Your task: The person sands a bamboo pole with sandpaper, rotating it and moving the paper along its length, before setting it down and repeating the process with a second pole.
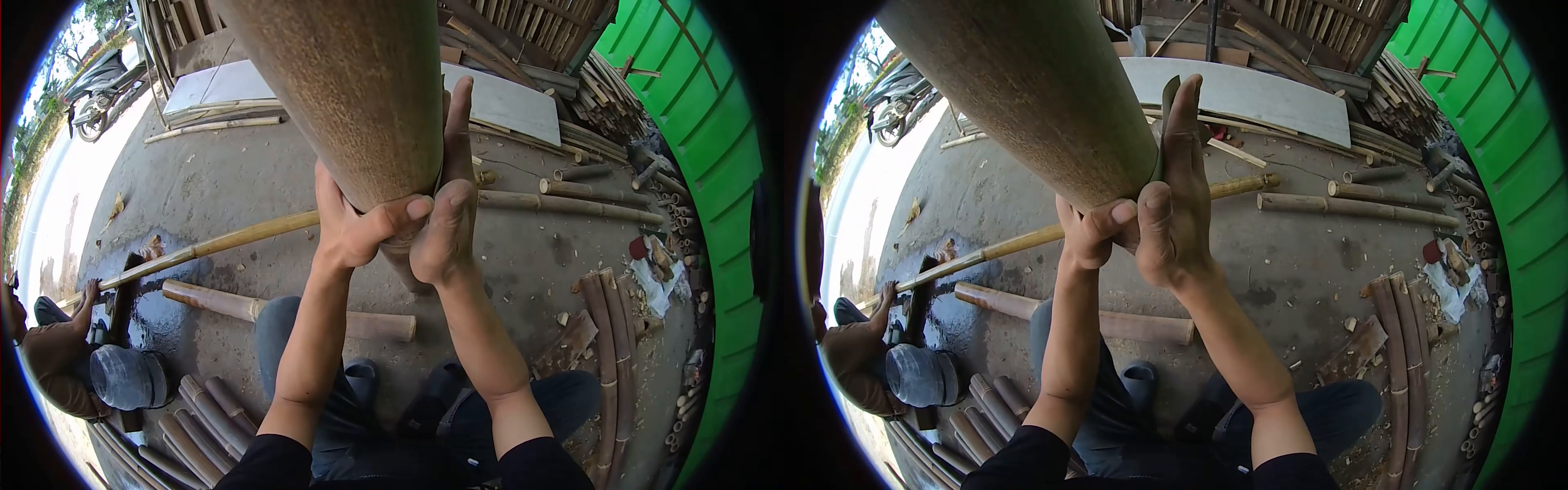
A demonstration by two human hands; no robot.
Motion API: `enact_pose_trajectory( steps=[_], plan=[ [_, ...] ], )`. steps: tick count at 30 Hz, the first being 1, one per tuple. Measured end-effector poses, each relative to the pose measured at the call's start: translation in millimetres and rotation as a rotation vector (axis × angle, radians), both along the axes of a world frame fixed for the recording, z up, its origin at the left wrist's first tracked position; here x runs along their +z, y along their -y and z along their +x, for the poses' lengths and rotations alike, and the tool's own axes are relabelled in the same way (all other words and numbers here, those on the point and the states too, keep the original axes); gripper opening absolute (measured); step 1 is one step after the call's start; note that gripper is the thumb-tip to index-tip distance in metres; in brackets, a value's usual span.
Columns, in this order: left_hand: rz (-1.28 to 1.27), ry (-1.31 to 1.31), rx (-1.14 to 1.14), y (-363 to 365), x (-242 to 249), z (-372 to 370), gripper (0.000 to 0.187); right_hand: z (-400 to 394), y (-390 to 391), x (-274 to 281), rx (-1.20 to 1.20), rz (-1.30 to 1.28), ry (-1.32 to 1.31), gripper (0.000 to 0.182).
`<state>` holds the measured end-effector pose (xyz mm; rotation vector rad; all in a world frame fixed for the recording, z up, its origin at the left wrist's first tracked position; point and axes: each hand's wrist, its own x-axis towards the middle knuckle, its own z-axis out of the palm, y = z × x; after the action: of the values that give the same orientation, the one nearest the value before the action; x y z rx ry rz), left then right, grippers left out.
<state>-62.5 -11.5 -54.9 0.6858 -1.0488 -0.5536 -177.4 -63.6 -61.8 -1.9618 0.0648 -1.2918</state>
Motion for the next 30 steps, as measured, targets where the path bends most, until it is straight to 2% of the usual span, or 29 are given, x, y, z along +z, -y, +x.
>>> enact_pose_trajectory(
  steps=[2,4,7,8,10,13,14,16,19,20,22,25,27,28,30],
  plan=[
    [-0.032,-0.008,-0.027,0.4,0.3,4.0,0.068,11.2,-12.0,-17.5,-0.084,0.062,0.089,0.108],
    [0.021,-0.052,-0.12,-0.6,0.2,13.7,0.068,3.6,-34.2,-79.0,-0.477,-0.168,-0.083,0.107],
    [0.058,-0.031,-0.038,3.8,-0.2,16.7,0.07,-0.9,-28.3,-123.3,-0.537,-0.159,-0.198,0.109],
    [0.098,-0.009,0.018,4.8,0.8,16.3,0.072,1.6,-18.4,-105.2,-0.539,-0.156,-0.2,0.109],
    [0.089,-0.012,-0.004,8.7,-2.0,13.0,0.073,9.6,5.0,-40.0,-0.383,-0.276,0.048,0.109],
    [0.033,-0.045,-0.037,14.5,-6.2,11.8,0.075,21.8,-4.8,-7.1,-0.371,-0.198,0.094,0.108],
    [0.005,-0.092,-0.055,14.5,-6.6,10.6,0.076,22.8,-14.2,-21.6,-0.375,-0.206,0.095,0.108],
    [0.017,-0.103,-0.116,9.2,-1.5,18.5,0.075,14.4,-35.4,-82.7,-0.655,-0.395,-0.179,0.109],
    [0.09,0.011,0.024,9.1,-8.6,24.6,0.077,8.6,-26.5,-127.1,-0.702,-0.519,-0.254,0.109],
    [0.101,0.015,0.021,10.1,-9.6,26.6,0.077,15.3,-20.1,-103.3,-0.704,-0.507,-0.255,0.109],
    [0.109,0.041,-0.065,9.3,-10.4,31.3,0.076,31.0,-3.5,-32.9,-0.35,-0.2,0.129,0.109],
    [0.045,0.012,-0.087,7.7,-15.3,36.5,0.075,36.7,-8.3,-28.5,-0.28,-0.116,0.09,0.108],
    [0.012,-0.042,-0.063,9.2,-29.8,48.0,0.074,28.0,-29.0,-84.3,-0.477,-0.196,-0.061,0.104],
    [-0.006,-0.107,-0.036,9.8,-38.0,55.2,0.074,21.8,-38.7,-123.7,-0.526,-0.161,-0.093,0.101],
    [-0.002,-0.044,-0.002,9.4,-43.8,68.0,0.077,11.3,-34.1,-170.6,-0.569,-0.123,-0.117,0.098]
  ],
)
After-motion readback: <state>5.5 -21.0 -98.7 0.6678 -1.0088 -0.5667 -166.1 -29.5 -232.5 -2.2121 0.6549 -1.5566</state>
